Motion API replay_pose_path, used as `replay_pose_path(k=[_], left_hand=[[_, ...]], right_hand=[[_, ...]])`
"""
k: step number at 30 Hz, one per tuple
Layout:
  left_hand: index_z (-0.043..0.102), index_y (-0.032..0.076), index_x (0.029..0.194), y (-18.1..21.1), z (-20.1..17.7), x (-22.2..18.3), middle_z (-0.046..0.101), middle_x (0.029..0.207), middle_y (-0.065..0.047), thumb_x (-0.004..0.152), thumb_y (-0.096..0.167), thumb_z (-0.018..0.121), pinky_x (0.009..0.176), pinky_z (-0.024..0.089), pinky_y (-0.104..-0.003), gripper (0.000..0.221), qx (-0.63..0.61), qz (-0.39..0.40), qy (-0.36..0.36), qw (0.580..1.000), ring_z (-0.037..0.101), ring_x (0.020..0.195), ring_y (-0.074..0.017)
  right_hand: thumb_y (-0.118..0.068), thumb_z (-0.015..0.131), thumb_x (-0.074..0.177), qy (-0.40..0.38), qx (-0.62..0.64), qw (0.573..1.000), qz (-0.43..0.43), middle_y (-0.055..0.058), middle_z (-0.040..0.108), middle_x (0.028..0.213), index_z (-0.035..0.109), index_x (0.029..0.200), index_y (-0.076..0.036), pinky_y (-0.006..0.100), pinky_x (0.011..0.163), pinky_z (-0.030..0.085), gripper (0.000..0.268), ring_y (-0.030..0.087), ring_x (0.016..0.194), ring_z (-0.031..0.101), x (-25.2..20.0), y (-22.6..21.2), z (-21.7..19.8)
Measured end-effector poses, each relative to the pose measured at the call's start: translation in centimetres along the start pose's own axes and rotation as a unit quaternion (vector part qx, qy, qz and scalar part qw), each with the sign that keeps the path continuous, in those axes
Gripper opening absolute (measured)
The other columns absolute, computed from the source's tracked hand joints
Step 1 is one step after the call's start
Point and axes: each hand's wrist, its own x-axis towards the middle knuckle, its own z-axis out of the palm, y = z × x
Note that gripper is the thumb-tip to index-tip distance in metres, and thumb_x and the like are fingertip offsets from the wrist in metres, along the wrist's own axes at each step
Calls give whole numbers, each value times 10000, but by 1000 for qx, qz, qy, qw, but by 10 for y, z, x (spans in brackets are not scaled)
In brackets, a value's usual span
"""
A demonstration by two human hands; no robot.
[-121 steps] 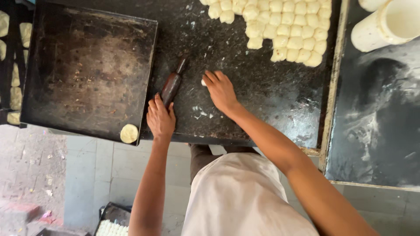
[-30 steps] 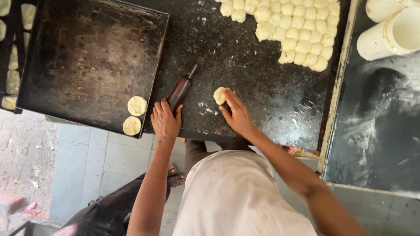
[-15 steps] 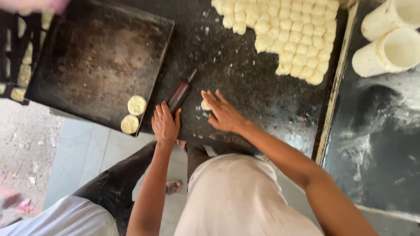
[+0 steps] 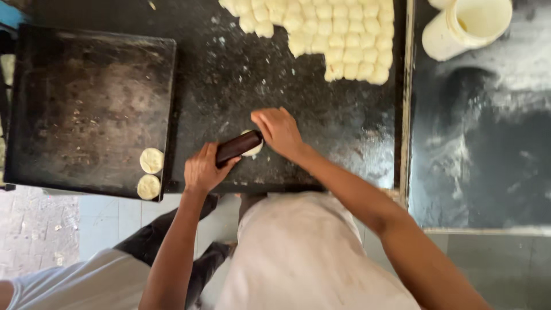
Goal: The person flattens small pieces of dough using a rolling pin and places them onto a metal tray.
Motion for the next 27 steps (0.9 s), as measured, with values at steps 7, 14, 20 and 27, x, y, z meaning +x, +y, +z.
replay_pose_path(k=[7, 14, 20, 27], left_hand=[[645, 26, 1086, -10, -2, 43, 688, 1082, -155, 880, 583, 765, 592, 569, -479, 606, 28, -36, -48, 998, 702, 736, -400], [671, 27, 1120, 3, -6, -11, 674, 1017, -146, 758, 536, 788, 723, 575, -464, 635, 30, 122, 37, 991, 697, 833, -349], [642, 3, 1112, -13, 10, -26, 629, 1002, -169, 938, 500, 781, 726, 558, -457, 544, 64, -133, 103, 984, 670, 879, -367], [653, -2, 1157, -30, 5, -29, 630, 1012, -169, 881, 474, 786, 712, 544, -472, 565, 55, -147, 75, 985, 663, 857, -374]], right_hand=[[-259, 629, 1059, -74, -60, 986, 140, 162, 718, 809, 691, 1082, -108, 474, 665, 523, 165, 368, 730, 690, 46, 27, 25], [-248, 582, 1050, 1, 37, 992, 123, 108, 725, 1068, 594, 1300, -118, 546, 891, 490, 281, 284, 946, 713, -31, -19, -6], [-342, 773, 818, 16, -141, 990, 15, 153, 713, 1132, 669, 1140, -155, 534, 844, 478, 386, 406, 1021, 671, -13, -13, 21], [-183, 774, 888, -285, 226, 920, 145, 83, 795, 973, 753, 1074, -65, 341, 778, 572, 221, 177, 876, 757, 28, -53, 39]])
